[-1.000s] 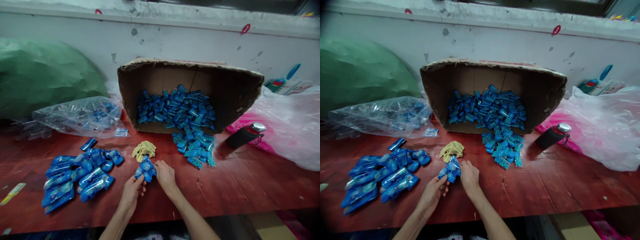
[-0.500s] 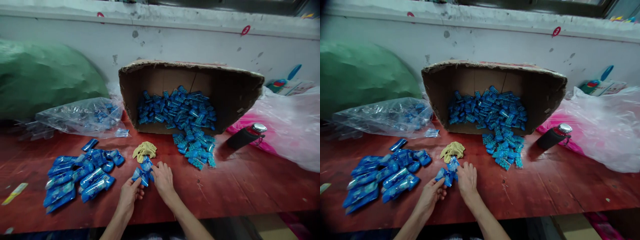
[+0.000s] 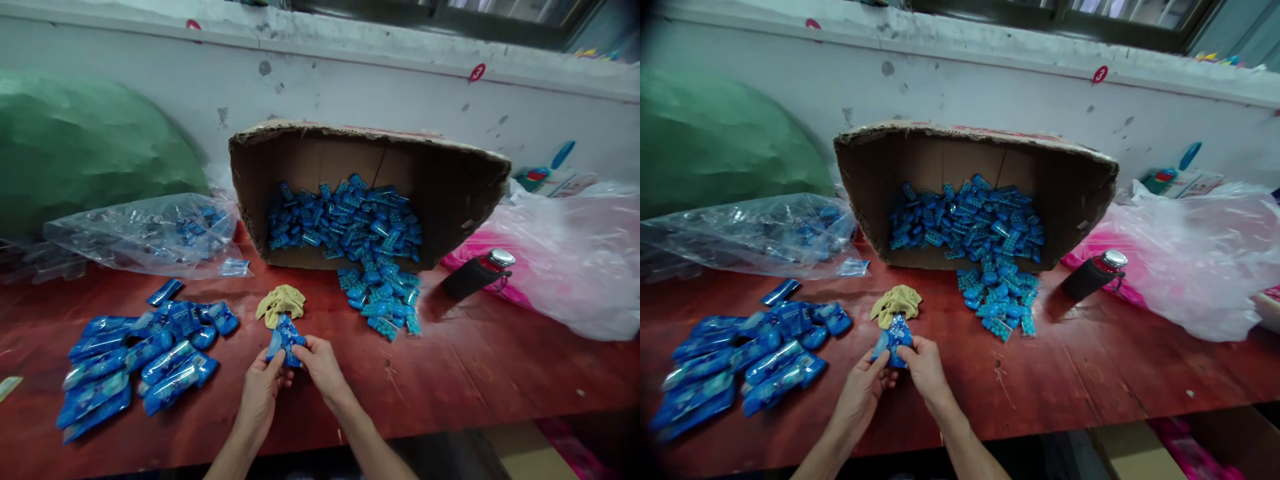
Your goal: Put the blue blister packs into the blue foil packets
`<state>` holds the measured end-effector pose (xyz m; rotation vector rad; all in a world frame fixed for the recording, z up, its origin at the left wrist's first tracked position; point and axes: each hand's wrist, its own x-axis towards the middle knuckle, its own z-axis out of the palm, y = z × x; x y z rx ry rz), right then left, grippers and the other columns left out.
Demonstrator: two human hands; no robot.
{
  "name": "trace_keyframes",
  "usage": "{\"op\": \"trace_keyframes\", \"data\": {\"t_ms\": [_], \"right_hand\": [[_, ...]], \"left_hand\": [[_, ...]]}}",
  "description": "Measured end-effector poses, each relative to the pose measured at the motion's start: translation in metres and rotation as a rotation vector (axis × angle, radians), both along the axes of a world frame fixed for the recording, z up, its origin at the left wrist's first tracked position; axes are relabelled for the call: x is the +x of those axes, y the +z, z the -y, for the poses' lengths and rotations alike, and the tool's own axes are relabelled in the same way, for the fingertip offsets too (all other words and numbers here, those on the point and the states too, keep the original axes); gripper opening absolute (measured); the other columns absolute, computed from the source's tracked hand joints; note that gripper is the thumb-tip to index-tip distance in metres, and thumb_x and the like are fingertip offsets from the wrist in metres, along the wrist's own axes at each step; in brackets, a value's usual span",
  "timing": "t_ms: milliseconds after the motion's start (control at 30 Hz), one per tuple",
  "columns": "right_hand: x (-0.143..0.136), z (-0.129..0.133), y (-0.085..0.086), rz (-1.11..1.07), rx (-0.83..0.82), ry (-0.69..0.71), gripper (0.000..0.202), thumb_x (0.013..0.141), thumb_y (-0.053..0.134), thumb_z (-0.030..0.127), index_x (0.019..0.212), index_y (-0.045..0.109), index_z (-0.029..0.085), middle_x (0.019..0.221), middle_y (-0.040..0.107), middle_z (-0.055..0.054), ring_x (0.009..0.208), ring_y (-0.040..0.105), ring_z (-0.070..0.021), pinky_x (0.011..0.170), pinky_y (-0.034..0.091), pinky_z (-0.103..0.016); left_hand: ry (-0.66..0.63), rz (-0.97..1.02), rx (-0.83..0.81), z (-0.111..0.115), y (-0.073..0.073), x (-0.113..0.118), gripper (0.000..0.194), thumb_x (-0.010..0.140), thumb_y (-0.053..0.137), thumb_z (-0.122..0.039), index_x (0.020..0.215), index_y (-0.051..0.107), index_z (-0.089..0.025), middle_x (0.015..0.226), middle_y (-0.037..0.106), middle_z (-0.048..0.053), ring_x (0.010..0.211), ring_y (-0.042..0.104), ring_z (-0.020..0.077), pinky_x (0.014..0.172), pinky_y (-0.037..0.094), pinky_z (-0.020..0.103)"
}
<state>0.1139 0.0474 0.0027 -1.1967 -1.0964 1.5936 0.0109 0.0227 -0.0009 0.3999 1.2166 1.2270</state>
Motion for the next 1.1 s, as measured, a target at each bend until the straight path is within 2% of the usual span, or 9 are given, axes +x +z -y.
{"op": "trace_keyframes", "data": {"t_ms": [233, 367, 467, 667, 800, 900, 967, 1000, 1100], "right_hand": [[-0.002, 0.007, -0.013, 0.032, 0.023, -0.153, 0.019, 0.072, 0.053, 0.031, 0.066, 0.057, 0.014, 0.054, 0.053, 0.003, 0.049, 0.045, -0.0093, 0.047, 0.037, -0.02], [-0.003, 0.009, -0.024, 0.166, 0.075, -0.29, 0.021, 0.074, 0.051, 0.033, 0.061, 0.054, 0.016, 0.053, 0.052, 0.004, 0.049, 0.046, -0.0097, 0.045, 0.036, -0.019], [-0.002, 0.007, -0.024, 0.218, 0.088, -0.332, 0.024, 0.076, 0.048, 0.034, 0.06, 0.051, 0.017, 0.053, 0.05, 0.004, 0.049, 0.045, -0.0095, 0.044, 0.035, -0.018], [0.002, 0.012, -0.012, 0.255, 0.127, -0.256, 0.031, 0.081, 0.042, 0.037, 0.059, 0.048, 0.017, 0.051, 0.048, 0.005, 0.045, 0.045, -0.008, 0.041, 0.033, -0.017], [0.015, 0.012, 0.001, 0.451, 0.242, -0.113, 0.04, 0.086, 0.036, 0.037, 0.054, 0.049, 0.016, 0.047, 0.046, 0.005, 0.044, 0.044, -0.0075, 0.042, 0.029, -0.017], [0.039, -0.006, 0.015, 0.775, 0.418, -0.01, 0.038, 0.086, 0.038, 0.035, 0.058, 0.056, 0.017, 0.056, 0.055, 0.003, 0.054, 0.05, -0.0095, 0.05, 0.033, -0.018], [0.06, -0.029, 0.023, 1.086, 0.455, -0.181, 0.024, 0.085, 0.044, 0.033, 0.076, 0.062, 0.02, 0.078, 0.061, -0.001, 0.073, 0.054, -0.013, 0.064, 0.037, -0.02], [0.07, -0.043, 0.026, 1.253, 0.413, -0.294, 0.02, 0.083, 0.047, 0.035, 0.084, 0.061, 0.021, 0.086, 0.061, -0.004, 0.082, 0.054, -0.0162, 0.069, 0.038, -0.023], [0.092, -0.077, 0.024, 1.338, 0.328, -0.396, 0.024, 0.081, 0.049, 0.03, 0.097, 0.058, 0.014, 0.098, 0.054, -0.016, 0.095, 0.048, -0.027, 0.073, 0.037, -0.034]], "left_hand": [[0.097, -0.165, 0.005, -0.01, -0.009, 0.011, 0.031, 0.049, 0.072, -0.034, 0.067, 0.061, -0.011, 0.052, 0.059, -0.002, 0.04, 0.048, 0.0077, 0.04, 0.037, 0.021], [0.088, -0.153, 0.006, -0.015, -0.013, 0.017, 0.031, 0.05, 0.072, -0.036, 0.066, 0.06, -0.012, 0.049, 0.057, -0.003, 0.039, 0.046, 0.0076, 0.039, 0.036, 0.02], [0.088, -0.106, -0.014, -0.02, -0.01, 0.023, 0.032, 0.049, 0.073, -0.036, 0.063, 0.058, -0.012, 0.046, 0.055, -0.005, 0.037, 0.044, 0.0063, 0.037, 0.034, 0.019], [0.003, 0.054, -0.125, -0.021, -0.002, 0.024, 0.037, 0.044, 0.076, -0.039, 0.052, 0.051, -0.014, 0.037, 0.048, -0.005, 0.034, 0.043, 0.0063, 0.035, 0.033, 0.018], [-0.127, 0.087, -0.157, -0.013, 0.002, 0.017, 0.038, 0.042, 0.078, -0.038, 0.059, 0.056, -0.012, 0.044, 0.056, -0.002, 0.039, 0.05, 0.0088, 0.037, 0.036, 0.019], [-0.171, 0.075, -0.149, -0.01, 0.006, 0.011, 0.036, 0.044, 0.078, -0.033, 0.065, 0.057, -0.012, 0.051, 0.06, -0.001, 0.04, 0.051, 0.0082, 0.036, 0.036, 0.018], [-0.156, 0.069, -0.145, -0.01, 0.007, 0.009, 0.033, 0.047, 0.077, -0.03, 0.066, 0.056, -0.013, 0.052, 0.06, -0.002, 0.039, 0.05, 0.0074, 0.035, 0.036, 0.017], [-0.15, 0.074, -0.145, -0.01, 0.006, 0.008, 0.031, 0.049, 0.077, -0.029, 0.066, 0.056, -0.013, 0.051, 0.06, -0.002, 0.038, 0.05, 0.0073, 0.035, 0.036, 0.017], [-0.156, 0.116, -0.15, -0.009, 0.003, 0.006, 0.027, 0.054, 0.074, -0.029, 0.063, 0.054, -0.013, 0.048, 0.058, -0.002, 0.038, 0.05, 0.0079, 0.035, 0.036, 0.017]]}}
